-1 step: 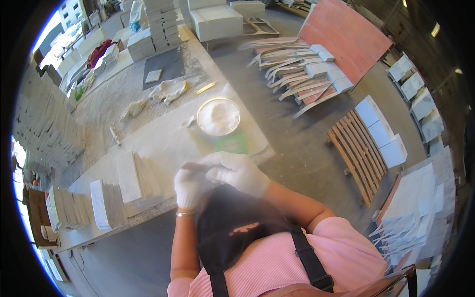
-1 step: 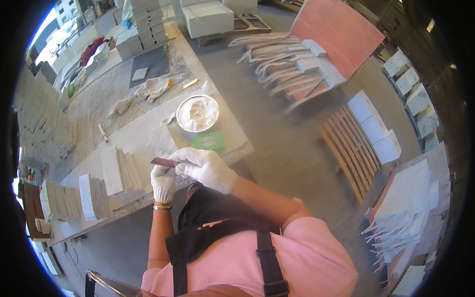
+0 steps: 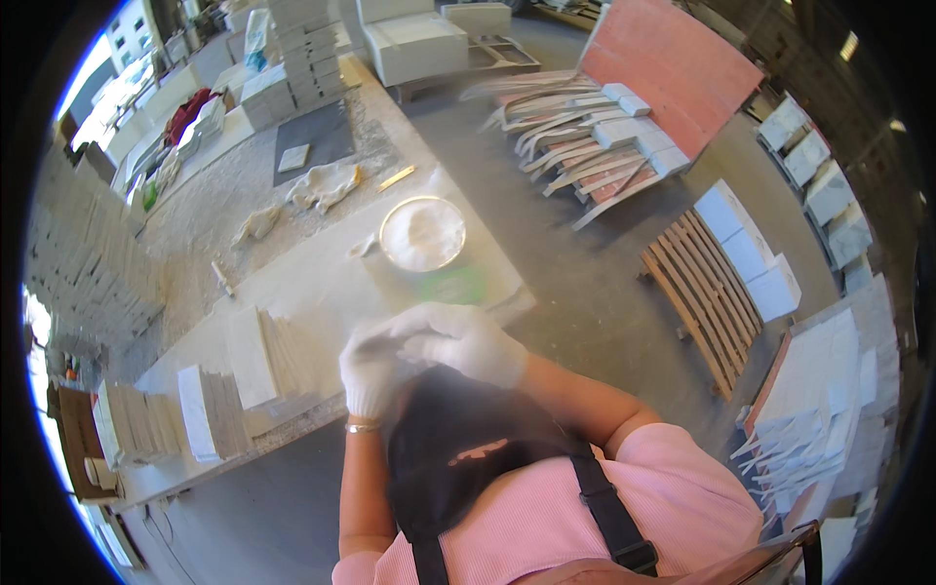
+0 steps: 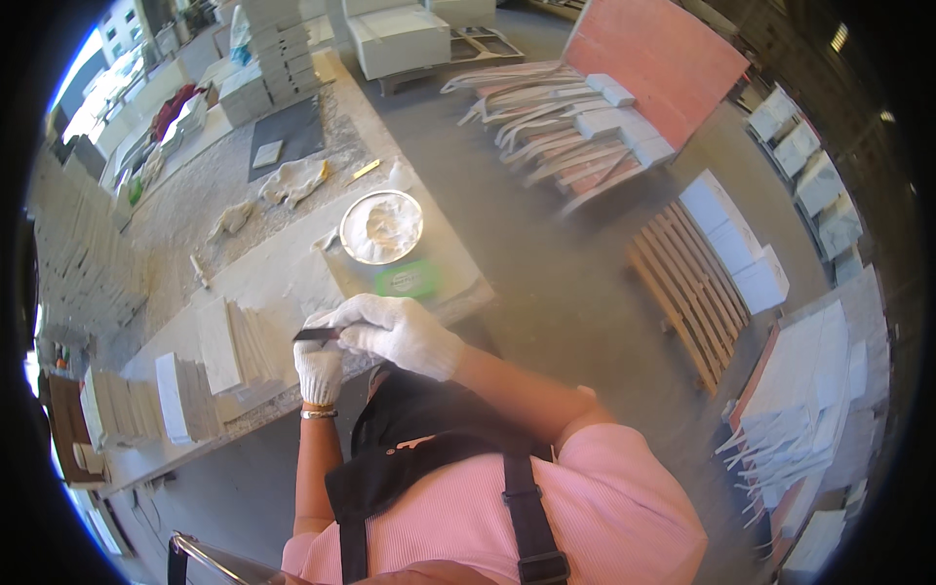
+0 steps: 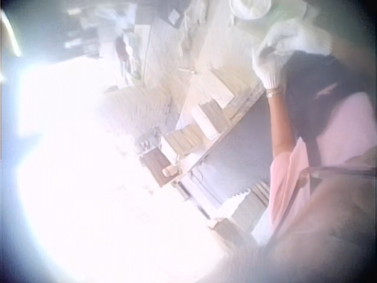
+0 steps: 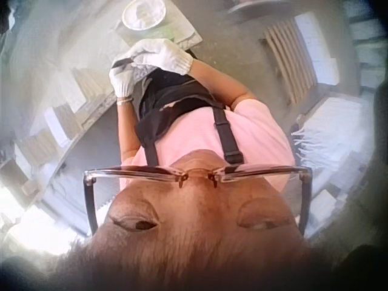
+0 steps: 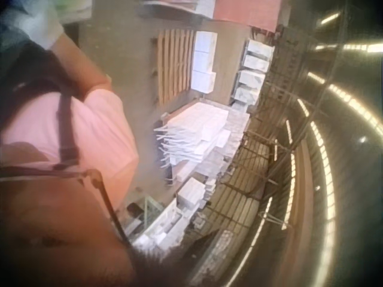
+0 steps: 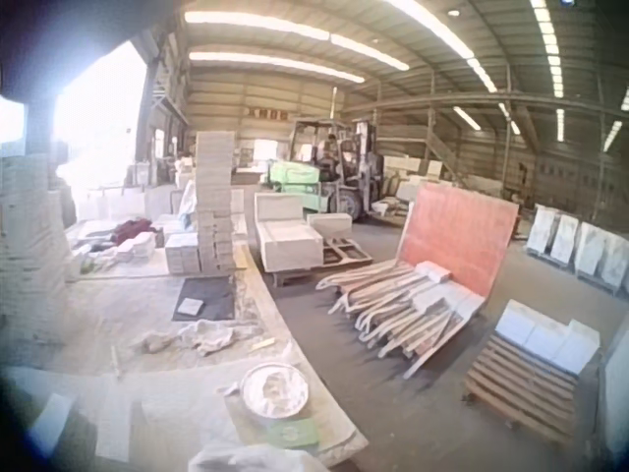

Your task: The person applies a white paste to the edges of small rectangular tiles using a small spatula, then rubs the edges with a green block. They repeat this process on multiple tiles, stacking the treated tiles on the table.

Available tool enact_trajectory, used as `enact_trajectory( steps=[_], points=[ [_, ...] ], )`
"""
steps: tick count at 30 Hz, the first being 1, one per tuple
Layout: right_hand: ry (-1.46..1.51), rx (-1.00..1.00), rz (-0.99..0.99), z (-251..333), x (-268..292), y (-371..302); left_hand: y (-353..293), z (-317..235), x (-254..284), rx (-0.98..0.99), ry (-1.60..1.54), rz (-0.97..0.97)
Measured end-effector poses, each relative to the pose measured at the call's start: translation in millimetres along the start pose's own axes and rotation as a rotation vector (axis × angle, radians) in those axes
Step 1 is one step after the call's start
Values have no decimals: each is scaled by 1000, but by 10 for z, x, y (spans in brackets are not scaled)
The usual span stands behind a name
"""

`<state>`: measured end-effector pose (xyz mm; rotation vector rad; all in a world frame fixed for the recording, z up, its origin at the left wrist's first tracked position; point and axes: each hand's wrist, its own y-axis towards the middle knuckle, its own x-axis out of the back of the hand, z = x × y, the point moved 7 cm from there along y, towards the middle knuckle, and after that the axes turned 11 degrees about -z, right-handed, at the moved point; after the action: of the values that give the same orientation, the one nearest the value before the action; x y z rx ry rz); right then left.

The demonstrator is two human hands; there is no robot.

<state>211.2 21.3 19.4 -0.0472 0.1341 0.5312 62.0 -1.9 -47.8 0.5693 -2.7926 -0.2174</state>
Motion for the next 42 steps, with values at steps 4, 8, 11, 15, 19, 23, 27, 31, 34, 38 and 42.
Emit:
enact_trajectory(
  steps=[4, 8, 11, 15, 19, 23, 27, 31, 34, 38, 42],
  points=[
    [-133, 230, 280, 92, -127, 41, -64, -290, -70, -336, 145, 27],
    [-123, 100, -91, 52, 364, 154, -148, -92, -29, 191, 48, 142],
    [-17, 130, -397, 192, 862, 87, -203, -243, -45, 247, -226, 156],
    [36, 65, -253, 142, 726, -48, -214, -265, -53, 381, -326, 140],
    [-122, 109, -157, 114, 626, -71, -281, -250, -62, 432, -474, 150],
    [-188, 97, -530, 107, 1174, -27, -358, -175, 86, 537, -509, 118],
    [-298, 118, -537, -11, 1337, -10, -389, -180, 131, 551, -590, 106],
    [-559, 270, -607, -7, 1491, 211, -405, -132, 181, 570, -603, 118],
    [-759, 348, -648, 16, 1637, 469, -386, -124, 293, 548, -532, 77],
    [-1108, 414, -601, 3, 1668, 712, -320, -308, 658, 485, -469, 8],
    [-1224, 420, -570, -92, 1643, 828, -113, -585, 1341, 376, -268, -109]
  ],
)
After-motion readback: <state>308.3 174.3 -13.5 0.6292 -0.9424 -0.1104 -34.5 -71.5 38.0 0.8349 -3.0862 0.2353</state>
